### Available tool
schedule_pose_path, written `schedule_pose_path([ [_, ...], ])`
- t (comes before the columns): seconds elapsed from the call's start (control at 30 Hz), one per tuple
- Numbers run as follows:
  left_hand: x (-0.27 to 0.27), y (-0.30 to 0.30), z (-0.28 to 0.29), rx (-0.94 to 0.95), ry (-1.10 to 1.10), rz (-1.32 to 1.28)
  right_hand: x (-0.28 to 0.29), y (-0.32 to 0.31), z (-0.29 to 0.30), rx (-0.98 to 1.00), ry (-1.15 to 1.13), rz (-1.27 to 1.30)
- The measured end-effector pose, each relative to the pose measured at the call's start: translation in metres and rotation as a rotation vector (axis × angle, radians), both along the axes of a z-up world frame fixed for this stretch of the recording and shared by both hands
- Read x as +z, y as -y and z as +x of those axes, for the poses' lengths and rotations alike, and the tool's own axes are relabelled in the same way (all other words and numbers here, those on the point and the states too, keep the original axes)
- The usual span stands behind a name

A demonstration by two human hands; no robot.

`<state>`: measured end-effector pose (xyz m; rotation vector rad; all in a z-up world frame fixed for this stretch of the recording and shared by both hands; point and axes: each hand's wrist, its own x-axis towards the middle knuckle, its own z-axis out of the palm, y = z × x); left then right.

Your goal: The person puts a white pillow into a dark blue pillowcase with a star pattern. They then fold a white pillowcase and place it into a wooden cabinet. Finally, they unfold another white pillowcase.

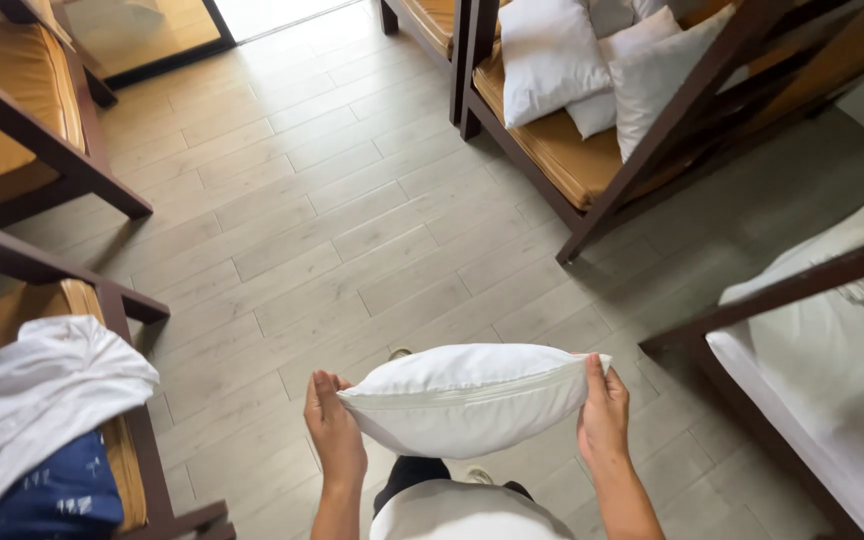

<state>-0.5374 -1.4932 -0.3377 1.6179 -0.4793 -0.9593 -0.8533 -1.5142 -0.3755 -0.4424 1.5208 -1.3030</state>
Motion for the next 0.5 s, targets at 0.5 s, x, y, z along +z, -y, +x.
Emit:
schedule_pose_path([
  [0.5, -0.064, 0.298, 0.051, -0.286, 0.078, -0.021, -0.072, 0.217, 0.058, -0.352, -0.216, 0.018],
])
